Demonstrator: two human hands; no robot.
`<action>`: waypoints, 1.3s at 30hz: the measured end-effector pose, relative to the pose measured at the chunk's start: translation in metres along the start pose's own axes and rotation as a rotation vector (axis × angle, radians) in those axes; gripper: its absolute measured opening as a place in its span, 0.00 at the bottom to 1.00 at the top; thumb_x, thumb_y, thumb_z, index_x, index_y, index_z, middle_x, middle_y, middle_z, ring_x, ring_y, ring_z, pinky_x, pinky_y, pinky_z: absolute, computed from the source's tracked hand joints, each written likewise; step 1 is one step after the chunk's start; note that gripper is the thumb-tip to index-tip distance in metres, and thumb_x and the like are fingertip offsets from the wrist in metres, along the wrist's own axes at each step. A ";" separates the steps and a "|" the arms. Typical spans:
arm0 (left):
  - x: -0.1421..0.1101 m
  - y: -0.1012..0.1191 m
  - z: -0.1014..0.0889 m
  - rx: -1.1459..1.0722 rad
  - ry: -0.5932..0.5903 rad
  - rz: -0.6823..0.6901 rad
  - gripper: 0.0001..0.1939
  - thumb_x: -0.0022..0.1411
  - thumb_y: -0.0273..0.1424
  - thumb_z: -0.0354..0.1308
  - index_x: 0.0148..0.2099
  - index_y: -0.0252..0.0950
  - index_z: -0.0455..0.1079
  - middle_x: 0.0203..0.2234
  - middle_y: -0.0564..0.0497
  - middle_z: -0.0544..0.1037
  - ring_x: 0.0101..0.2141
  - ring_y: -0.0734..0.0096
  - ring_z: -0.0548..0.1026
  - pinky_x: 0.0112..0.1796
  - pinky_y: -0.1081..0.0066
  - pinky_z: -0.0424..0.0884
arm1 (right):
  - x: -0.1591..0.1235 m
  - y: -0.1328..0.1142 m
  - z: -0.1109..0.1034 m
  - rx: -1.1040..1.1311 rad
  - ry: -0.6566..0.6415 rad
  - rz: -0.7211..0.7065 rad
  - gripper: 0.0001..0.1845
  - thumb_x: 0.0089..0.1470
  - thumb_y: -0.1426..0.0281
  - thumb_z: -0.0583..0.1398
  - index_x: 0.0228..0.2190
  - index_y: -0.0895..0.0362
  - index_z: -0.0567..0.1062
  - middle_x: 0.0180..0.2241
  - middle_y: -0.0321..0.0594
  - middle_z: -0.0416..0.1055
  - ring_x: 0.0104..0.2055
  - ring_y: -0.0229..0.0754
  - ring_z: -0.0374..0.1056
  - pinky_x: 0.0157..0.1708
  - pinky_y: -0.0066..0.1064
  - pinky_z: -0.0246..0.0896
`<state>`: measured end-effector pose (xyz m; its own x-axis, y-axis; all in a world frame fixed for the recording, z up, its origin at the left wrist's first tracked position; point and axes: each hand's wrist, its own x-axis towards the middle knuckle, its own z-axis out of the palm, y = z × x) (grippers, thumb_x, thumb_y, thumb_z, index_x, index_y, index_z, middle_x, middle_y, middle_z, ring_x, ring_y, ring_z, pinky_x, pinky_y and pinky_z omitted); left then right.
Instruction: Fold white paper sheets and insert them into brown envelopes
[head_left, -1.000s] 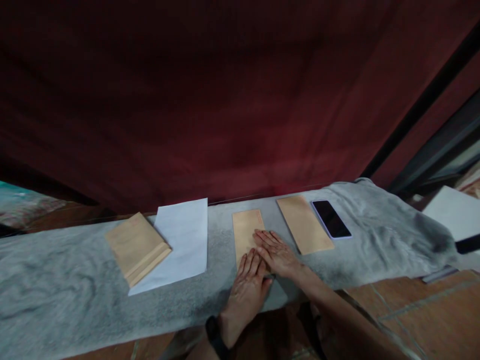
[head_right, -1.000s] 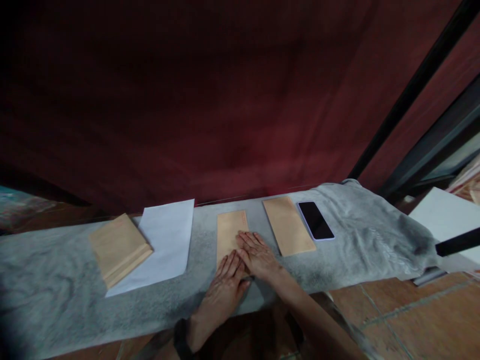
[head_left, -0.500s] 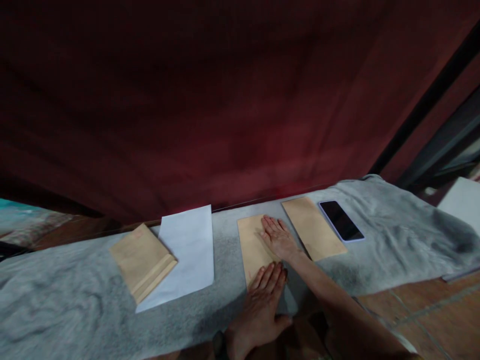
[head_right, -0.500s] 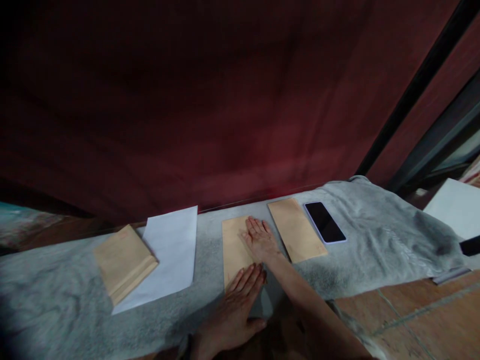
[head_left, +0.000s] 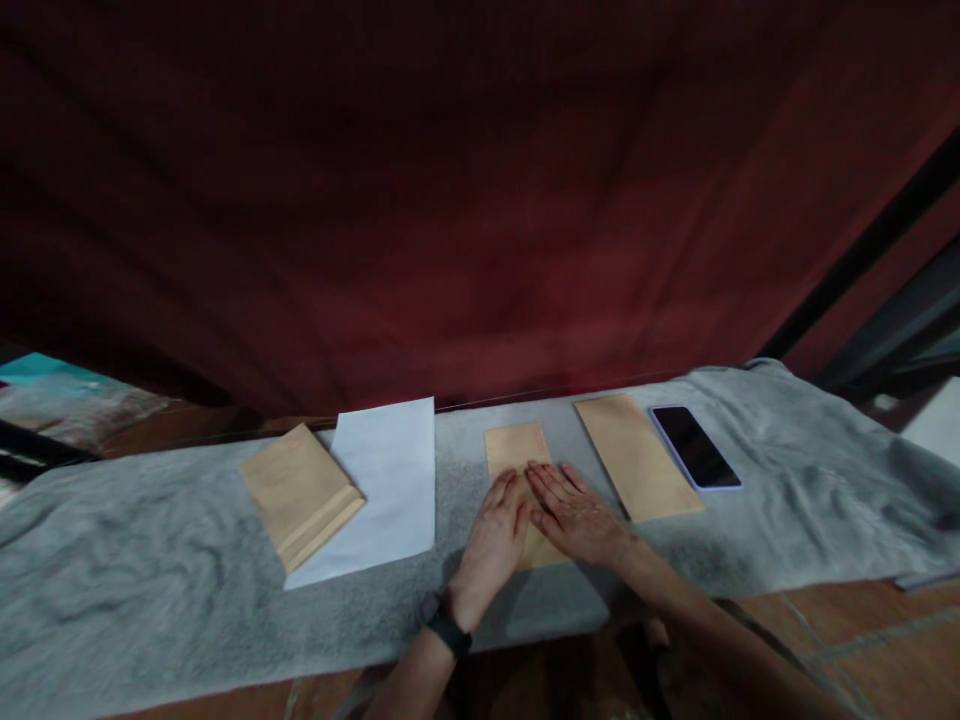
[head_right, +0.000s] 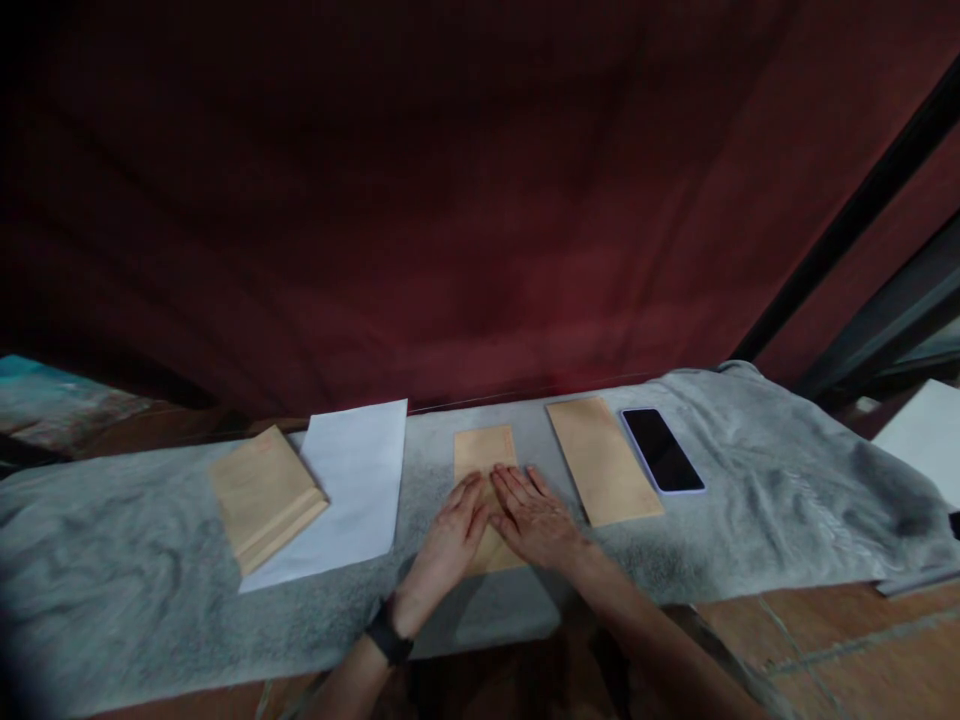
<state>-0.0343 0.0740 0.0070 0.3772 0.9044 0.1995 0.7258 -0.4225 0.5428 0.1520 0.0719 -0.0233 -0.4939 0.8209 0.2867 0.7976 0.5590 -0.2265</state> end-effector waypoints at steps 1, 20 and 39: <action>0.002 -0.002 0.003 0.041 -0.020 0.017 0.22 0.73 0.33 0.42 0.64 0.34 0.62 0.63 0.41 0.66 0.63 0.63 0.63 0.61 0.58 0.63 | -0.005 -0.004 -0.001 0.010 -0.011 -0.018 0.31 0.68 0.60 0.48 0.66 0.61 0.53 0.67 0.52 0.54 0.69 0.47 0.49 0.68 0.50 0.41; 0.072 -0.019 0.040 0.322 -0.023 0.053 0.27 0.73 0.40 0.40 0.70 0.40 0.54 0.67 0.49 0.59 0.68 0.61 0.51 0.66 0.51 0.46 | -0.049 -0.034 -0.034 0.256 -0.287 -0.375 0.44 0.62 0.59 0.56 0.69 0.58 0.40 0.69 0.46 0.45 0.71 0.47 0.42 0.69 0.46 0.41; 0.058 -0.008 0.040 0.310 -0.110 0.217 0.28 0.74 0.38 0.38 0.69 0.31 0.53 0.69 0.44 0.55 0.68 0.67 0.50 0.67 0.63 0.42 | -0.033 -0.031 -0.050 0.422 -0.506 -0.241 0.34 0.64 0.61 0.55 0.67 0.52 0.54 0.69 0.40 0.49 0.71 0.44 0.45 0.69 0.45 0.41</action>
<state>0.0051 0.1274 -0.0184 0.5882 0.7873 0.1847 0.7553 -0.6165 0.2224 0.1611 0.0215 0.0212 -0.8221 0.5649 -0.0709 0.4938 0.6453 -0.5829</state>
